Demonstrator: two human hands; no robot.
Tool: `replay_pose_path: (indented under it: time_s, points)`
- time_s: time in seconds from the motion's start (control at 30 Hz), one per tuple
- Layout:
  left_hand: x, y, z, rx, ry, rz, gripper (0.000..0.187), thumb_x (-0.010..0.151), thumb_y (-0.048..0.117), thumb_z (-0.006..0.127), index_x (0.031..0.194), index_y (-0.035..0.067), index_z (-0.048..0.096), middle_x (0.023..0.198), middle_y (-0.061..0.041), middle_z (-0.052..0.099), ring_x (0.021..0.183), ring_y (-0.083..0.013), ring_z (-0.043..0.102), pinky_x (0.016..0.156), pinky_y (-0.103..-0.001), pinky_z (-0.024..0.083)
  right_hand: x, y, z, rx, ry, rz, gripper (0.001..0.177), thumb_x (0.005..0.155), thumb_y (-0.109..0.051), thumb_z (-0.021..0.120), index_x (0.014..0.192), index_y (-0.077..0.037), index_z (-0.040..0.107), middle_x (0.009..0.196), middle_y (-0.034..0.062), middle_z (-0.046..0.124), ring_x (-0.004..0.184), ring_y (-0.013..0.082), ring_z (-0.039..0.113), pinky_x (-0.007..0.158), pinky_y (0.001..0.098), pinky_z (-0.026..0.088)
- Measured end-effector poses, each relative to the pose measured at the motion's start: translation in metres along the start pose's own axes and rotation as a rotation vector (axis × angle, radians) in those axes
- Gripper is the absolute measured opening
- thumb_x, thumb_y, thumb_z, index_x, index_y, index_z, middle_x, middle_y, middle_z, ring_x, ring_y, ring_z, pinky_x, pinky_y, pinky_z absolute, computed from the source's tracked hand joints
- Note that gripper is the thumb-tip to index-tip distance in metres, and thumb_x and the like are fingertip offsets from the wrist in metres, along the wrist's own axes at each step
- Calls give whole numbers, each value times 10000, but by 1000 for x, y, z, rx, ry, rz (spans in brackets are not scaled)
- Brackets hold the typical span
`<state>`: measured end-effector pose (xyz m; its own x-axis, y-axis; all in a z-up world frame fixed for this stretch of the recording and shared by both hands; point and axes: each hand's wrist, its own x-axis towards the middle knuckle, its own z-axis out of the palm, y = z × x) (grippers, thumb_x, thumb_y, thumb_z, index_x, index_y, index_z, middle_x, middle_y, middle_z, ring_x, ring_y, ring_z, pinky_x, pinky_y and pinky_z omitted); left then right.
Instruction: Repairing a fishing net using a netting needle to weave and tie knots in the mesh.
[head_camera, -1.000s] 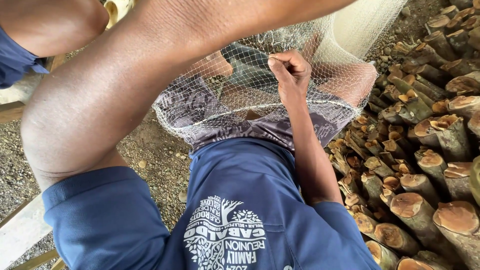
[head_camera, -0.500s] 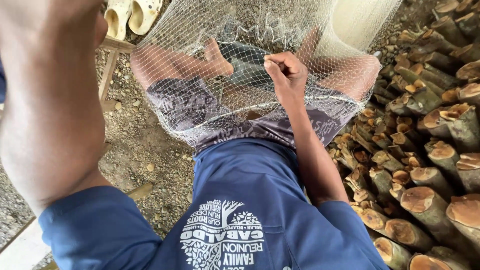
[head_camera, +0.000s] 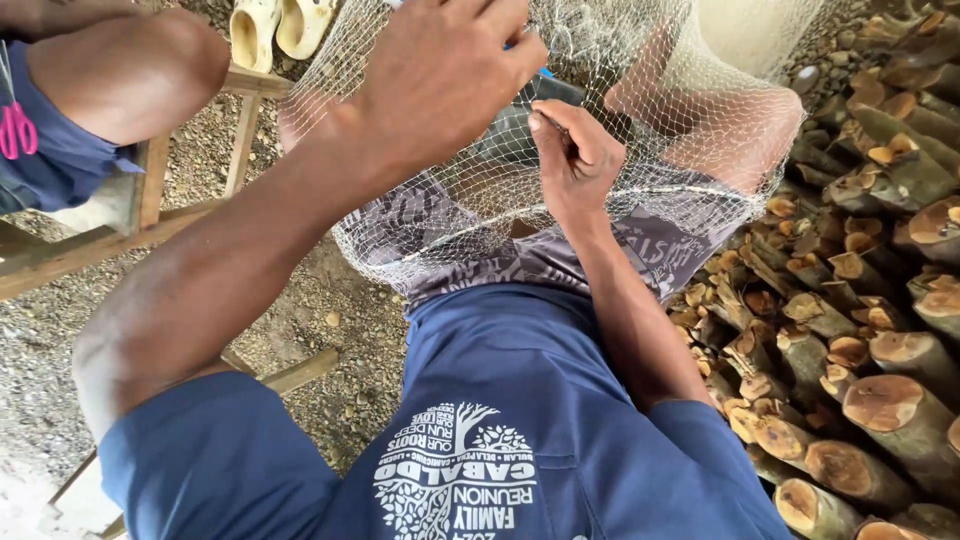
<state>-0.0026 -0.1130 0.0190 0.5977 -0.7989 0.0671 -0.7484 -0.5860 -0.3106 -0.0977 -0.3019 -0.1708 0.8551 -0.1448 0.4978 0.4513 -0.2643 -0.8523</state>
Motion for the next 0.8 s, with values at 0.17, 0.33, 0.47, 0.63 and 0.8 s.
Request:
replay_pose_path:
  time_s: [0.17,0.33,0.47,0.63,0.8]
  points:
    - [19,6,18,143,-15,50,123,1081,349,850,1181,280,835,1118,56,817,930,-120,779,634,-280,627,-2,4,0,-69,-4,-43,153,1245,-197,785,1362,-108,825,1134,113,907,784,143,748,662,304,567]
    - [32,15,27,43,-165,60,191,1052,319,855,1204,206,828,1197,-38,844,1024,-248,824,672,-363,681,1,0,4,-80,21,-90,166,1225,-185,797,1314,-56,848,1087,117,917,764,148,750,647,302,560]
    - [37,13,39,25,-96,117,265,1042,294,856,1289,199,848,1235,-55,862,1100,-251,816,891,-405,659,0,2,3,-90,29,-89,139,1214,-137,813,1332,-70,844,1045,93,904,743,132,717,650,297,555]
    - [45,3,26,-241,-87,161,223,1045,76,835,1228,168,745,1066,-74,820,1015,-309,808,865,-491,643,3,-8,1,-8,35,-44,127,1197,-84,830,1313,-36,850,1054,126,897,726,135,678,635,287,519]
    - [56,9,28,-633,-258,162,256,1197,302,775,1423,184,797,1202,-146,670,1030,-316,709,1016,-583,576,6,-8,0,-21,74,-41,133,1190,-174,804,1203,-43,826,851,43,650,787,176,532,715,365,424]
